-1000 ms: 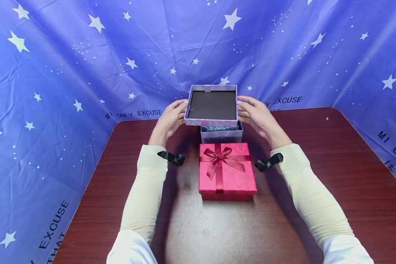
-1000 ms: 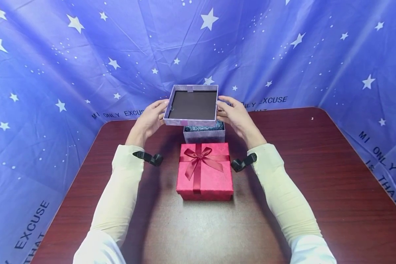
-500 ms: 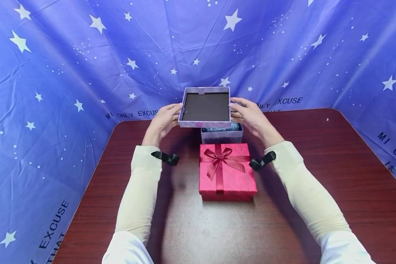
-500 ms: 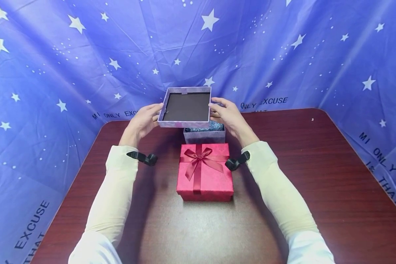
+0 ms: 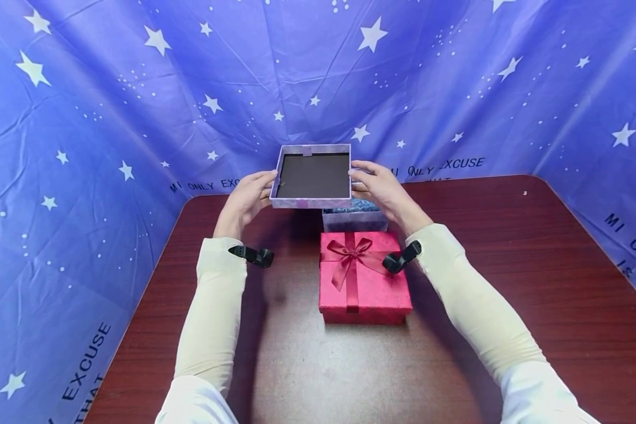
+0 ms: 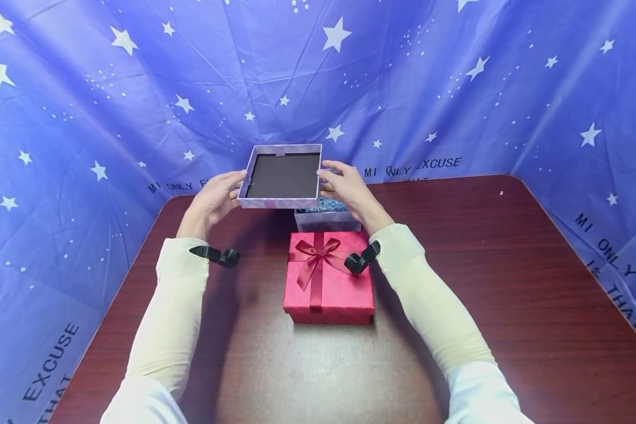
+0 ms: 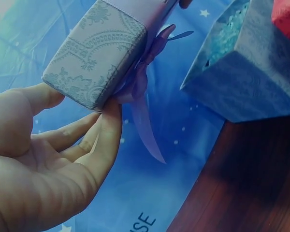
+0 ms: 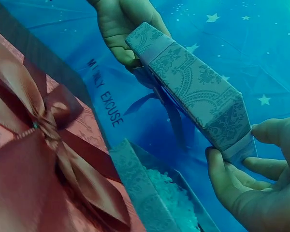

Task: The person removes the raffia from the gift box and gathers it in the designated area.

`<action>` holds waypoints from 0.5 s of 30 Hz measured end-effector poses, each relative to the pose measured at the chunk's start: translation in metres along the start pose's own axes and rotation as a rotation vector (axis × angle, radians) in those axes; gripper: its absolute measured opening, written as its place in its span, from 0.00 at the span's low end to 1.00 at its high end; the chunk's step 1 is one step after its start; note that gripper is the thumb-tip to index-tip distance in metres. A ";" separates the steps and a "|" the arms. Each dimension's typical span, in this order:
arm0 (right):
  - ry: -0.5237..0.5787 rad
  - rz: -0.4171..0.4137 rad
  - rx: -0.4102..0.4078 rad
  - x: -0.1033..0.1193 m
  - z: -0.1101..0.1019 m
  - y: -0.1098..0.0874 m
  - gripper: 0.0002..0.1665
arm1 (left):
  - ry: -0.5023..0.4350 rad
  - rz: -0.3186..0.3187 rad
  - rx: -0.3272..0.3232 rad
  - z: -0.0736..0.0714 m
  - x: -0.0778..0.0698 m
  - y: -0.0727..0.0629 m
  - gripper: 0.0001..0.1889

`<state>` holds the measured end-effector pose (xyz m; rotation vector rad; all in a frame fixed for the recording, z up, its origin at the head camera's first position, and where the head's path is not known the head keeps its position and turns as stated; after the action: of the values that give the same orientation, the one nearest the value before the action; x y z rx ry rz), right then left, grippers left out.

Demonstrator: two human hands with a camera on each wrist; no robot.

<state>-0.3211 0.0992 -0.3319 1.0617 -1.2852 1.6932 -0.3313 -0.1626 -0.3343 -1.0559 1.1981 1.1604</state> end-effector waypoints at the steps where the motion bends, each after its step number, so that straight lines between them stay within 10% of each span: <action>1: 0.001 0.003 0.001 -0.001 0.002 0.001 0.30 | 0.000 -0.001 -0.001 -0.002 0.001 -0.001 0.25; 15: -0.054 0.024 0.068 -0.013 0.034 0.012 0.33 | -0.038 -0.010 0.016 -0.034 0.009 -0.009 0.15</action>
<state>-0.3213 0.0627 -0.3428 1.1432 -1.2873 1.7474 -0.3264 -0.1963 -0.3463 -1.0225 1.1694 1.1573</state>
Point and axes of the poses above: each hand's wrist, its own y-axis towards the middle knuckle, its own z-axis out of the palm, x = y × z, the point moved 6 cm from there along y, towards the middle knuckle, and after that the axes turned 13 degrees about z, right-handed, at the moved point
